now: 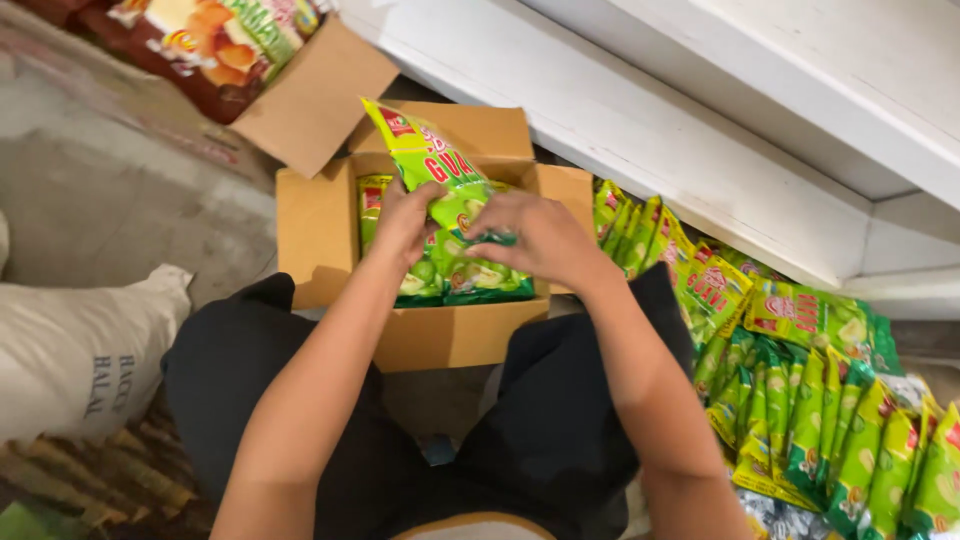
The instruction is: The person organizes snack packages into a box and sorts the surrounding stock.
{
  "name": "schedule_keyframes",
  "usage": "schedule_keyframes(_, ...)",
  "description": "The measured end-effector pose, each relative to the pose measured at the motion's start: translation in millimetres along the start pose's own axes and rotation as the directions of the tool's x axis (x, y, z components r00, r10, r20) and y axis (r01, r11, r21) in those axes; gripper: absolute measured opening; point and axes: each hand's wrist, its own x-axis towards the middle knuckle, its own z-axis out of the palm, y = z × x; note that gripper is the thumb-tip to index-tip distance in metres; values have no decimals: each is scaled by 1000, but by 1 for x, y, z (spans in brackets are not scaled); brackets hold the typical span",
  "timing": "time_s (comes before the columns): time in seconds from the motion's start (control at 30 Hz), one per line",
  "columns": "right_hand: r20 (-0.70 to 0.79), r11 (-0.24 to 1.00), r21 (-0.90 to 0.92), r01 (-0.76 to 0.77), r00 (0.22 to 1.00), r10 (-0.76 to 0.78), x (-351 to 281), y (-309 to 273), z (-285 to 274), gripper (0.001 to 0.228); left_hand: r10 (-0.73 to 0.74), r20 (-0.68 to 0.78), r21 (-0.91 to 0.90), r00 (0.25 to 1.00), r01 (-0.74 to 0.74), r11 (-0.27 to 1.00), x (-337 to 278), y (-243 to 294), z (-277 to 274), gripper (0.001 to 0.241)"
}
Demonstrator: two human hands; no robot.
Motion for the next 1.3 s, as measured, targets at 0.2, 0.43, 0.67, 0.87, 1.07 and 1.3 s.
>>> schedule_keyframes(0.2,-231,687,672,-275,804,548,5,191,137,55,-26,80,-18,996,28,999,10,-2,-45,35)
schedule_keyframes(0.43,305,133,879,-458,755,580,-1,206,182,73,155,36,501,987,-152,852,33,-46,-94,67)
schedule_keyframes(0.67,240,355,764,-538,749,618,5,244,254,77,96,-49,975,994,27,222,42,-69,-130,100)
schedule_keyframes(0.87,28,564,736,-373,850,525,17,242,307,89,82,-123,976,989,135,-168,25,-71,-126,73)
schedule_keyframes(1.07,-6,692,557,-459,832,555,15,227,305,96,-159,1,840,987,-87,-535,-4,-73,-101,84)
schedule_keyframes(1.3,262,863,-157,-480,822,505,37,106,201,124,-72,130,690,989,-142,-710,-3,-78,-102,92)
